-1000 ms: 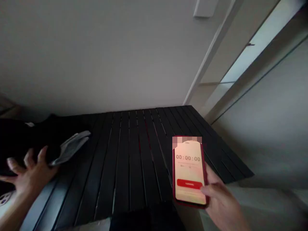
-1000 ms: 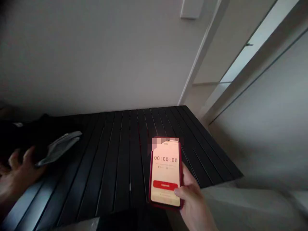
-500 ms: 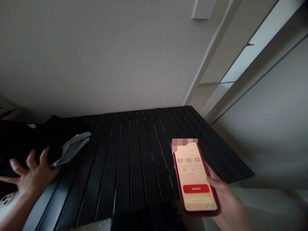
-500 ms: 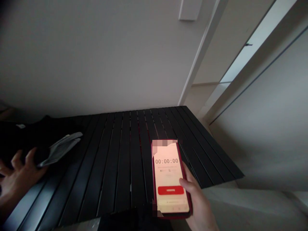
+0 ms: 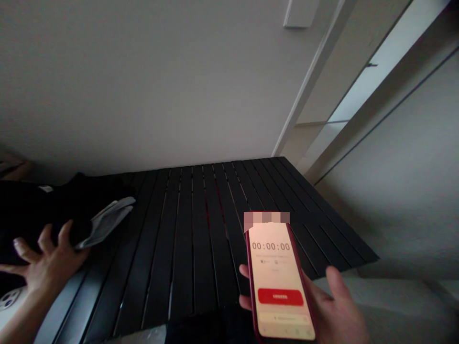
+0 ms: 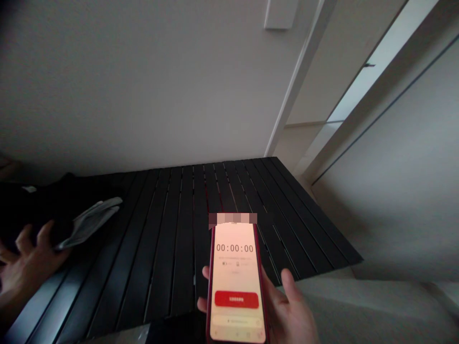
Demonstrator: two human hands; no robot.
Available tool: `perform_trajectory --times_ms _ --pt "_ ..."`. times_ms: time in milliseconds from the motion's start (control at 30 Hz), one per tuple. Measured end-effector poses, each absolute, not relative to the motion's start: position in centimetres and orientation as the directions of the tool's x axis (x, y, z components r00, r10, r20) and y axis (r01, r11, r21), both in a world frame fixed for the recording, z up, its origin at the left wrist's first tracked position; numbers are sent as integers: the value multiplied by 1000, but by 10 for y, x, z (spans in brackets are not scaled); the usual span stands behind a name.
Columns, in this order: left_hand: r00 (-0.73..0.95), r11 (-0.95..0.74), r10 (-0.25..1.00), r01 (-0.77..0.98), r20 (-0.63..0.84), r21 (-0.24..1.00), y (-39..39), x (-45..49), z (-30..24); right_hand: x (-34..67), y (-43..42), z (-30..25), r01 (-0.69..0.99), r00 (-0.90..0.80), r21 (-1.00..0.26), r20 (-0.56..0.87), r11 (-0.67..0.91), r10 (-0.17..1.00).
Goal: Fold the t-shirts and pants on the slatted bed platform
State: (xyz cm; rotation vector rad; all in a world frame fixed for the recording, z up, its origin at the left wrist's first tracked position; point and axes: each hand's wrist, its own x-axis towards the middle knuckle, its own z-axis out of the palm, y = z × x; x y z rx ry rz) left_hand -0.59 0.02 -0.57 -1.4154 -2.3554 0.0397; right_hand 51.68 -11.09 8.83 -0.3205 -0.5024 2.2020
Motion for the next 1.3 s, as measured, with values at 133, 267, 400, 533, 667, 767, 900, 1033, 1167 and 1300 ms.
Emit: perform_trajectory --times_ms 133,267,400,533,667,767,900,1033,1167,1300 --pt "-266 354 837 929 478 -104 1 -15 -11 514 -111 92 -682 -649 -456 17 -571 761" --pt "-258 338 836 937 484 -83 0 -19 -13 513 -111 90 -642 -704 -469 47 -607 709" --pt "-301 383 844 918 443 -105 -2 -14 -8 506 -110 89 -663 -685 -456 51 -593 727" --pt "-317 402 844 907 433 -121 -2 -7 -6 497 -106 87 -730 -590 -434 10 -528 808" --pt "-326 407 840 908 434 -104 -1 -8 -6 494 -106 83 -743 -527 -438 -82 -505 846" --pt "-347 428 844 895 409 -123 0 -7 -4 495 -106 79 -741 -486 -458 -137 -490 863" --pt "-400 484 840 858 367 -173 0 -5 -1 501 -106 74 -664 -529 -513 -192 -544 826" --pt "-354 451 841 877 410 -167 0 -8 -5 510 -105 74 -670 -445 -539 -259 -511 857" --pt "-292 392 831 912 473 -125 1 -14 -10 519 -106 74 -688 -383 -543 -293 -482 876" --pt "-273 367 825 924 496 -103 0 -11 -10 528 -109 68 -662 -352 -585 -310 -469 883"
